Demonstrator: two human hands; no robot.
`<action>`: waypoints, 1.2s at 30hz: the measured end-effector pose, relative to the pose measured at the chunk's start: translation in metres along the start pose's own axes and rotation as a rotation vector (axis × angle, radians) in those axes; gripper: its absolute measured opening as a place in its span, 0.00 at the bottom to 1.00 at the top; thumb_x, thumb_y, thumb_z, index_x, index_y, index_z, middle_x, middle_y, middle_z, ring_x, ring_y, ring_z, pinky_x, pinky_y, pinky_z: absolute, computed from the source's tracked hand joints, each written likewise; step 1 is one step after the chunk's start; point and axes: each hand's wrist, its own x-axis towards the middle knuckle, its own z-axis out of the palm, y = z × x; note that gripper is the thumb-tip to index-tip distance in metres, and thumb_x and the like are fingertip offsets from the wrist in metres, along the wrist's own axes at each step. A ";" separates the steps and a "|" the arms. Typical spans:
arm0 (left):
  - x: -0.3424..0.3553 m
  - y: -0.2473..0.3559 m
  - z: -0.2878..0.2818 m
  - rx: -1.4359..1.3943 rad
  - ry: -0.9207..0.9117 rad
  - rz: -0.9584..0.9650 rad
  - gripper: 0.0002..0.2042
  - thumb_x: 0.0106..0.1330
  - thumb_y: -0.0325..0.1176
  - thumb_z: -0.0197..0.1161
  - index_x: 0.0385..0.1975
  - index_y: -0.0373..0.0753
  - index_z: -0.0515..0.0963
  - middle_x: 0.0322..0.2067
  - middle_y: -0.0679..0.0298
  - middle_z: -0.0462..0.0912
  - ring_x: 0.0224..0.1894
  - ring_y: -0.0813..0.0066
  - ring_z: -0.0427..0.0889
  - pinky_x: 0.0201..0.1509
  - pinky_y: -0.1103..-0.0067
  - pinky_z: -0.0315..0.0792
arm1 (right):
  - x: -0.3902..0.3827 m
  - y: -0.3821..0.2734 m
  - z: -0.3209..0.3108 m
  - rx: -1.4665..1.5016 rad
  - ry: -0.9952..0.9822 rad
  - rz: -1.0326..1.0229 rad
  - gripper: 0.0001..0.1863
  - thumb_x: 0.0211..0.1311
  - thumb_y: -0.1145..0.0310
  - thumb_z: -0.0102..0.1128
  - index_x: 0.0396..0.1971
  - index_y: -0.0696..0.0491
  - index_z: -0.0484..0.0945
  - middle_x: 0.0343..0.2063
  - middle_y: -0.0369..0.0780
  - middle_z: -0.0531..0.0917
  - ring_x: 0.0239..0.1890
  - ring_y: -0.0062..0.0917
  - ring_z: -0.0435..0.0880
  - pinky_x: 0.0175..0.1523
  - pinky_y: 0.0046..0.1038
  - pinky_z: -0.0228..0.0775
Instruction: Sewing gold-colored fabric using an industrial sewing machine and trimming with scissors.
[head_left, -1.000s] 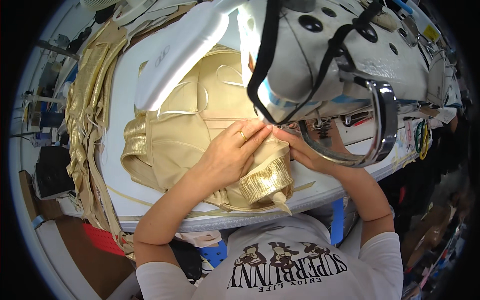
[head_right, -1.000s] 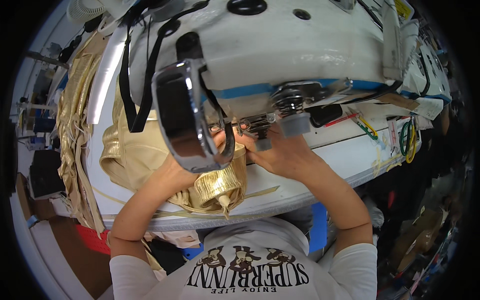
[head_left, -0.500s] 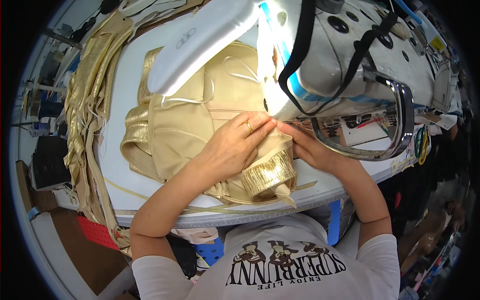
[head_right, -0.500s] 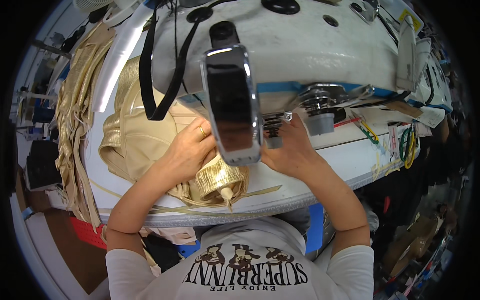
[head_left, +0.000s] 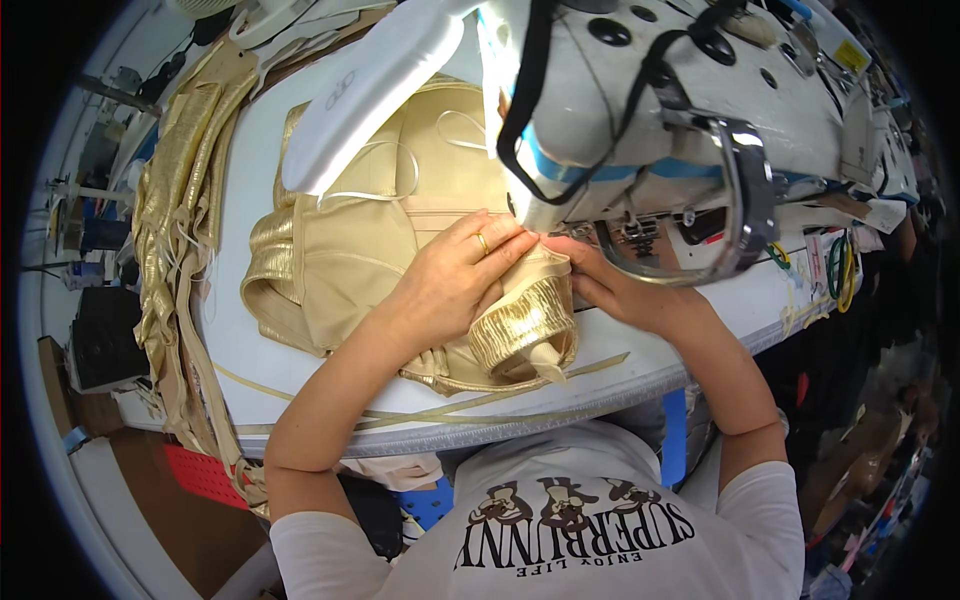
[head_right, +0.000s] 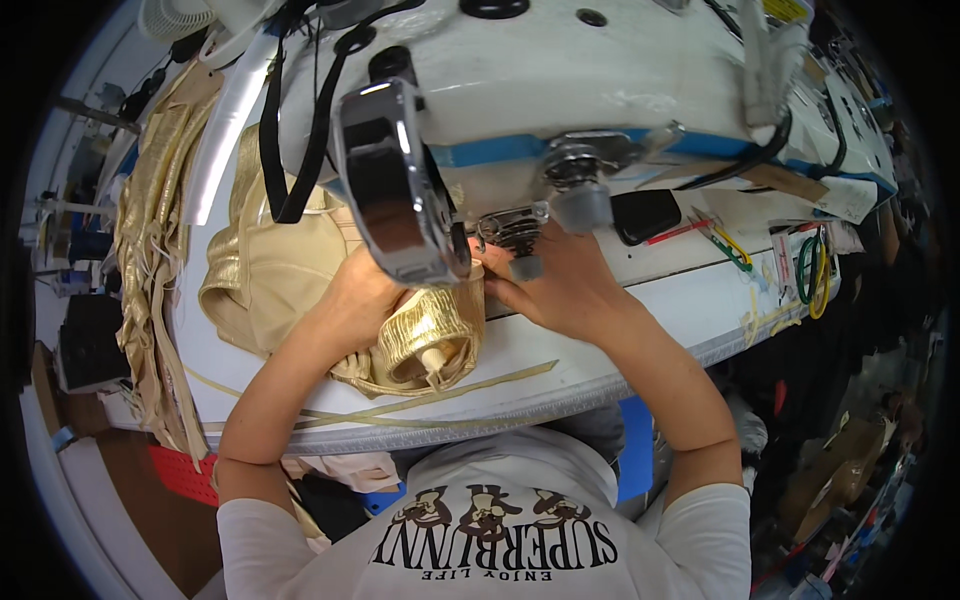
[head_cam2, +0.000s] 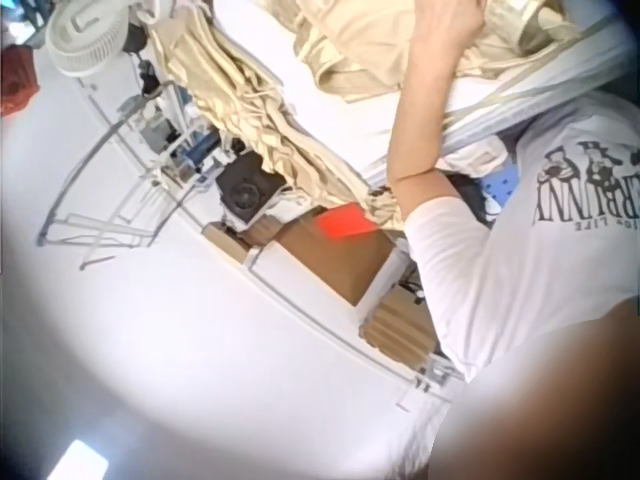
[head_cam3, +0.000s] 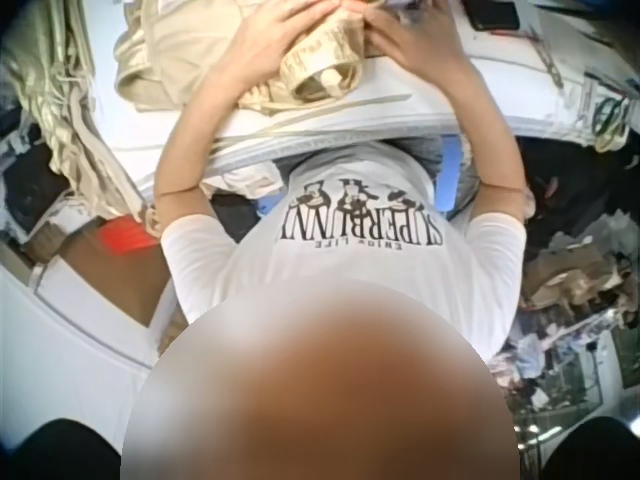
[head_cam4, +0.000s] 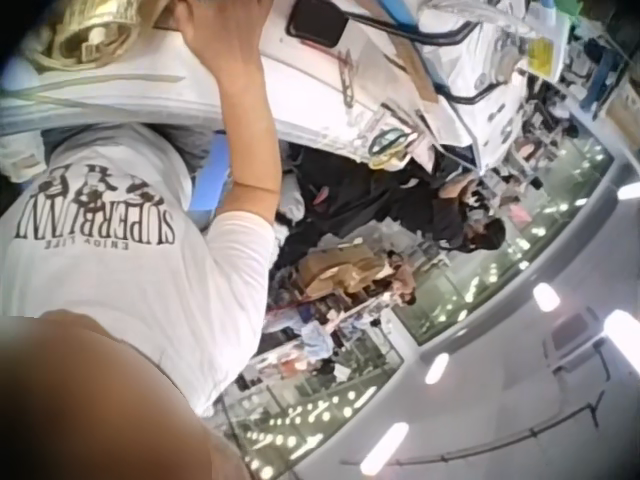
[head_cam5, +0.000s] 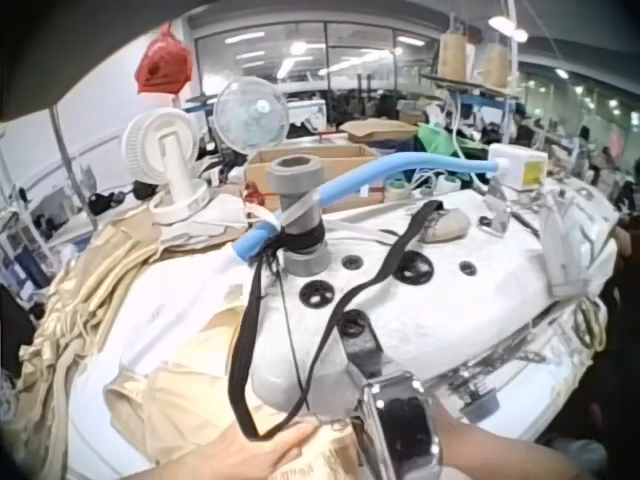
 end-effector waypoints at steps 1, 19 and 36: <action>0.000 0.000 -0.001 0.015 -0.010 0.003 0.25 0.56 0.27 0.64 0.57 0.33 0.77 0.54 0.55 0.77 0.56 0.56 0.77 0.65 0.61 0.71 | -0.001 -0.003 0.002 0.039 -0.037 0.073 0.26 0.66 0.58 0.62 0.65 0.34 0.71 0.56 0.32 0.81 0.62 0.27 0.75 0.70 0.48 0.50; -0.003 0.050 0.011 0.232 0.034 -0.139 0.27 0.56 0.31 0.64 0.59 0.38 0.75 0.55 0.65 0.76 0.57 0.67 0.74 0.62 0.63 0.61 | -0.009 0.017 0.008 0.413 0.184 -0.259 0.12 0.51 0.67 0.70 0.37 0.49 0.82 0.43 0.35 0.81 0.53 0.35 0.77 0.58 0.44 0.68; -0.002 0.012 -0.003 -0.056 -0.066 0.036 0.23 0.57 0.24 0.64 0.56 0.36 0.79 0.54 0.62 0.78 0.56 0.59 0.76 0.59 0.66 0.73 | -0.005 -0.003 -0.002 -0.081 0.277 -0.282 0.22 0.61 0.72 0.66 0.57 0.45 0.80 0.34 0.29 0.78 0.41 0.21 0.77 0.49 0.35 0.62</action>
